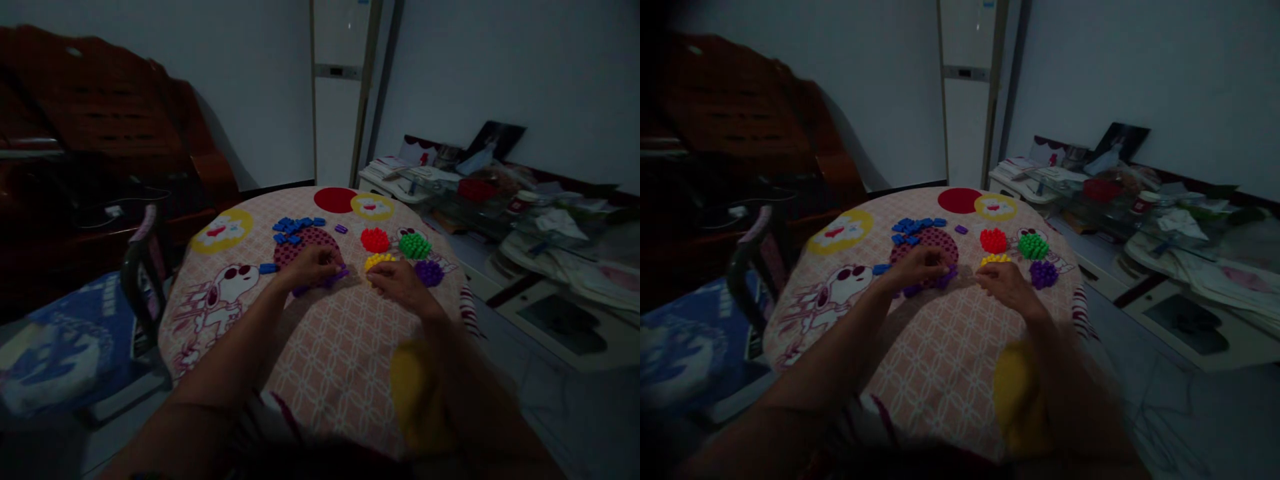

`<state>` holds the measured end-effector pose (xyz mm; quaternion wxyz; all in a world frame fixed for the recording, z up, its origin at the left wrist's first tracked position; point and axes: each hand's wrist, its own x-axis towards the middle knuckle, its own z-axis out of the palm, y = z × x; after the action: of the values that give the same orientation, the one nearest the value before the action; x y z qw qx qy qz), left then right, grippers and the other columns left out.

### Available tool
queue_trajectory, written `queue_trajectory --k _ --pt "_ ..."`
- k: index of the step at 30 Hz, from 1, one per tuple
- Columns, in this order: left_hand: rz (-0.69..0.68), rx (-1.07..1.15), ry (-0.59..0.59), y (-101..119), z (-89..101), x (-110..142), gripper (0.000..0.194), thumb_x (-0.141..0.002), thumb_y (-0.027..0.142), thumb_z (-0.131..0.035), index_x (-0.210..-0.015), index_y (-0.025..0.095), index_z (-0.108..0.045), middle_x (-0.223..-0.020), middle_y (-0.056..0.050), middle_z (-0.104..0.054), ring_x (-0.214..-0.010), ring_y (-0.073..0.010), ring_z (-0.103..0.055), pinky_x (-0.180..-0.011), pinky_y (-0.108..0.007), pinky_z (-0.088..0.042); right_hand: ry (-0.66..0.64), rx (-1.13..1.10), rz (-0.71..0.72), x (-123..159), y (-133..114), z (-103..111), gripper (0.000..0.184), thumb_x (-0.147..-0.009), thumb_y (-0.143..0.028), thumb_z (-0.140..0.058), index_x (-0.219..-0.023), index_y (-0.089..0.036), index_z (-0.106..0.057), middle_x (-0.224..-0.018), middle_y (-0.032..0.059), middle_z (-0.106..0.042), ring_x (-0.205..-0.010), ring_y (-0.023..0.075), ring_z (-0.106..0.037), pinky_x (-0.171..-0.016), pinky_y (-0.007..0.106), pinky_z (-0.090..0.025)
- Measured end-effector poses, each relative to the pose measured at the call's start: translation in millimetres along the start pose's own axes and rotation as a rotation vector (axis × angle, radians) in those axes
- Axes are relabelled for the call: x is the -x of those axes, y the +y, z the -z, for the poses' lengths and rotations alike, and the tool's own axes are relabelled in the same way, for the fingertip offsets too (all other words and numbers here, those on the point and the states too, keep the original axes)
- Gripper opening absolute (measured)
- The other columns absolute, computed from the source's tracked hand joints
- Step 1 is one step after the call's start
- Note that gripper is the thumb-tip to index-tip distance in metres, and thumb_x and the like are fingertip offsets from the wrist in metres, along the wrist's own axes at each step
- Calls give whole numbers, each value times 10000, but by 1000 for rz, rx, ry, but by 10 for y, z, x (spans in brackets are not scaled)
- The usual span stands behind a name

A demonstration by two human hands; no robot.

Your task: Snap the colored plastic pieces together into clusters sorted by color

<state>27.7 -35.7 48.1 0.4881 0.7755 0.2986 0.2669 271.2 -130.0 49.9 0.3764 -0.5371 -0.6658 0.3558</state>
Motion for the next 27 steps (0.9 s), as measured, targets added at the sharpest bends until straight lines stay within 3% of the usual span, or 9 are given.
queue_trajectory --k 5,9,12,17,21,24,27 --pt "-2 72 -53 58 -385 -48 311 -758 398 -741 -861 120 -646 -681 -22 -667 -529 -93 -590 -497 -186 -457 -37 -54 -3 -14 -74 -166 262 -828 -409 -626 -822 -158 -698 -610 -4 -614 -530 117 -586 -469 208 -446" --pt "-20 75 -20 57 -480 -58 279 -763 366 -743 -848 126 -630 -636 -6 -656 -502 -91 -591 -478 -175 -439 -53 -131 -57 -11 -93 -141 257 -764 -410 -694 -821 -159 -694 -631 0 -639 -536 125 -604 -494 229 -487" --pt "-30 38 -23 78 -464 -53 257 -781 356 -716 -875 127 -645 -647 -9 -664 -540 -104 -617 -512 -184 -453 -66 -132 -70 17 -100 10 252 -728 -373 -714 -844 -150 -716 -637 7 -655 -538 126 -605 -491 226 -473" --pt "-4 -299 80 109 -184 -31 193 -800 306 -662 -892 139 -684 -721 -20 -691 -626 -132 -630 -571 -209 -434 103 62 -111 204 -33 653 229 -706 -303 -690 -859 -143 -749 -636 18 -665 -497 104 -548 -465 213 -410" --pt "106 -616 109 62 176 18 178 -767 278 -672 -876 143 -708 -794 -39 -715 -710 -162 -623 -635 -240 -417 196 383 -280 372 130 1150 107 -666 -208 -654 -732 -161 -723 -517 -17 -601 -435 102 -497 -457 219 -373" --pt "227 -726 12 7 387 87 153 -746 285 -671 -817 154 -706 -731 -33 -701 -670 -166 -597 -619 -252 -396 200 621 -413 408 249 1270 114 -643 -127 -625 -690 -175 -717 -489 -28 -588 -461 114 -523 -496 221 -382" --pt "340 -790 -138 -16 509 159 143 -731 306 -660 -759 173 -703 -668 -21 -682 -622 -167 -586 -594 -259 -380 198 780 -448 373 315 1223 155 -637 -92 -620 -691 -179 -737 -569 -1 -656 -561 133 -595 -556 217 -406"
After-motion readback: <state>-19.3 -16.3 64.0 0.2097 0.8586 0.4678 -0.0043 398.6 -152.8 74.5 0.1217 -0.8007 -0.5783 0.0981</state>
